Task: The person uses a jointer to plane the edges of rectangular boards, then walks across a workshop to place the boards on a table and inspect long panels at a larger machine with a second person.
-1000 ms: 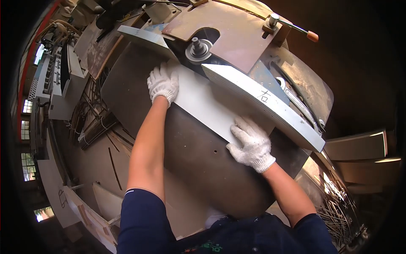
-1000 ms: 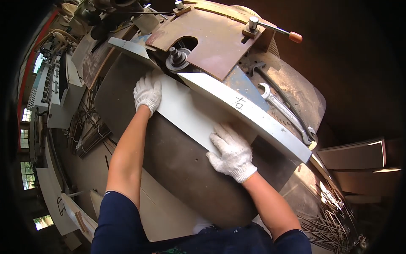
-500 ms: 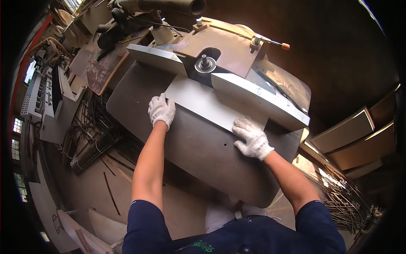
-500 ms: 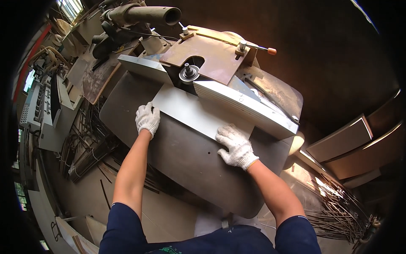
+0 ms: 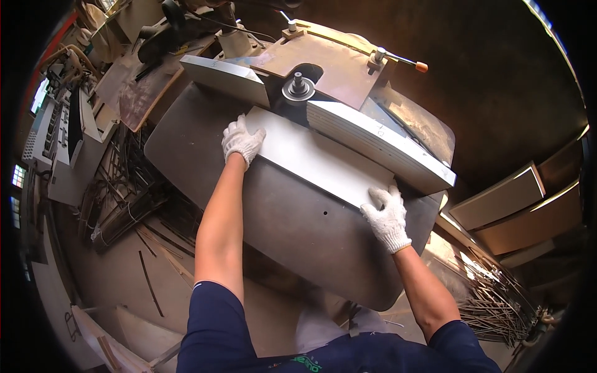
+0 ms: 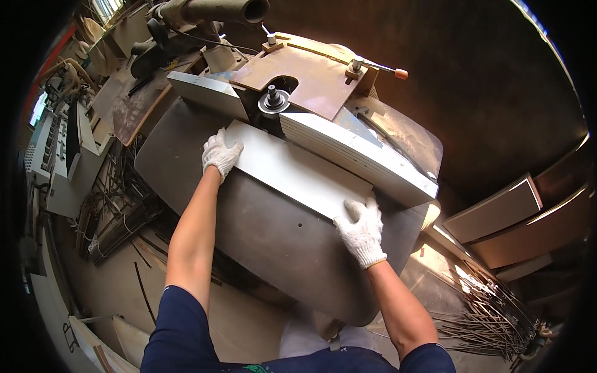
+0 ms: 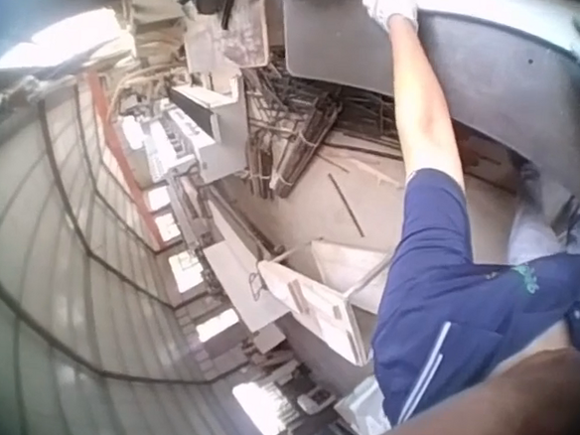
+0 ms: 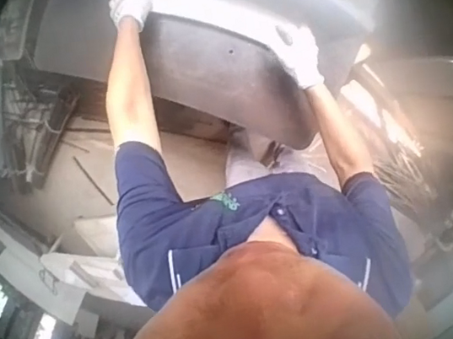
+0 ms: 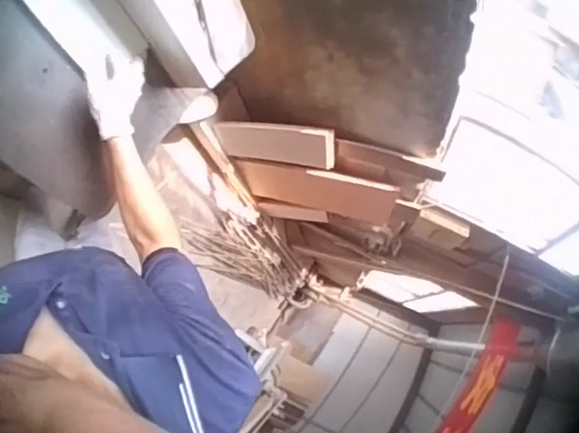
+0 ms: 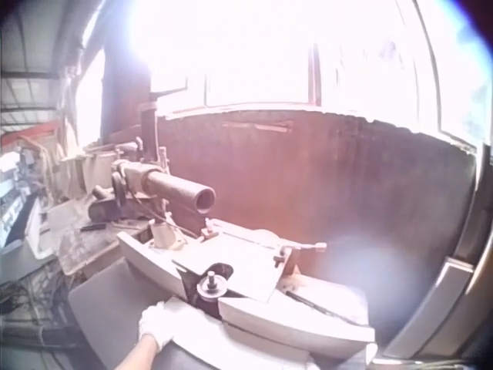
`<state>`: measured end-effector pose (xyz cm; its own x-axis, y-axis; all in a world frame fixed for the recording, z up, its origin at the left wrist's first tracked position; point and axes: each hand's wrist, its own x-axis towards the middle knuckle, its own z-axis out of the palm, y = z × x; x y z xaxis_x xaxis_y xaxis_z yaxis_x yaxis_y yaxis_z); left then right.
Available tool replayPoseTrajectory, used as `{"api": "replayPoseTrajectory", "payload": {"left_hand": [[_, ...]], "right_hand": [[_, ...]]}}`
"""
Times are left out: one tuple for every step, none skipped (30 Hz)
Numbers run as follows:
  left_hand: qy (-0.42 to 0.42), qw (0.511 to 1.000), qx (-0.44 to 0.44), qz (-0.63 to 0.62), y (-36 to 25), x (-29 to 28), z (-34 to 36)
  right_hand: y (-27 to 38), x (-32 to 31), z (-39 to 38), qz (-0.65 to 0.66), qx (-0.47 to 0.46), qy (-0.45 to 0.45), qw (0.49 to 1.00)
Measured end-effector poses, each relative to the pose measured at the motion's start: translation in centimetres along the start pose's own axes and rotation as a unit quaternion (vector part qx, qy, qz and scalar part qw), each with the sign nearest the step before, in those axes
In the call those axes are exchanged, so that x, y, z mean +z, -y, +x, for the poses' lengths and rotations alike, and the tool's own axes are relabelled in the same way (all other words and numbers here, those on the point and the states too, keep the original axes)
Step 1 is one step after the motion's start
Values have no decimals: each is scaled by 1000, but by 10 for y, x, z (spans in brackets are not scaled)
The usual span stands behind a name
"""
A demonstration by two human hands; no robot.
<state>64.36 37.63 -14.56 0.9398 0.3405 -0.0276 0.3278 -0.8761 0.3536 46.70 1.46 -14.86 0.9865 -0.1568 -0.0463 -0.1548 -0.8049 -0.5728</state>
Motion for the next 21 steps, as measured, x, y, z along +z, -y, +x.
{"api": "replayPoseTrajectory", "payload": {"left_hand": [[8, 1000, -1, -3, 2, -5, -9], [15, 1000, -6, -5, 5, -11, -22], [14, 1000, -19, -2, 11, -16, -37], [16, 1000, -23, -9, 19, -21, -54], [29, 998, -44, -18, 30, -24, -72], [11, 998, -54, -32, 42, -25, -90], [16, 994, -84, -67, 54, -25, -106], [22, 984, -112, -136, 65, -24, -119], [9, 959, -100, -264, 74, -23, -129], [-5, 907, -124, -403, 81, -23, -136], [-12, 807, -137, -575, 85, -23, -142], [-31, 749, -126, -650, 88, -24, -146], [-38, 675, -111, -729, 90, -25, -149], [-29, 592, -78, -802, 91, -25, -152], [-37, 583, -48, -810, 93, -25, -156], [-5, 544, -31, -839, 94, -24, -159], [30, 509, -41, -859, 96, -21, -162], [44, 473, -24, -879, 98, -17, -166], [49, 459, -14, -887, 100, -12, -170], [52, 445, 5, -894, 102, -7, -174], [60, 410, 14, -910, 103, -2, -178]], "right_hand": [[-3, -2, -4, 18, -4, -11, 1000], [-8, -4, -11, 28, -1, -16, 999], [-14, -6, -19, 36, -13, -23, 999], [-20, -8, -29, 115, 11, -7, 993], [-26, -10, -39, 186, 36, 6, 982], [-32, -11, -47, 257, 56, 12, 965], [-36, -11, -53, 313, 76, 5, 947], [-39, -12, -57, 422, 131, 30, 897], [-40, -14, -60, 461, 134, -19, 877], [-41, -19, -62, 505, 132, -60, 851], [-40, -26, -64, 531, 137, -77, 832], [-40, -35, -67, 563, 149, -85, 809], [-39, -45, -71, 535, 175, -58, 825], [-38, -55, -77, 480, 127, -39, 867], [-37, -64, -85, 436, 119, -26, 892], [-37, -70, -94, 389, 117, -24, 913], [-37, -75, -105, 381, 120, -17, 917], [-39, -78, -117, 251, 21, -21, 967], [-41, -79, -129, 192, -47, -17, 980], [-45, -79, -141, 153, -115, -24, 981], [-48, -77, -151, 147, -103, -20, 984]]}}
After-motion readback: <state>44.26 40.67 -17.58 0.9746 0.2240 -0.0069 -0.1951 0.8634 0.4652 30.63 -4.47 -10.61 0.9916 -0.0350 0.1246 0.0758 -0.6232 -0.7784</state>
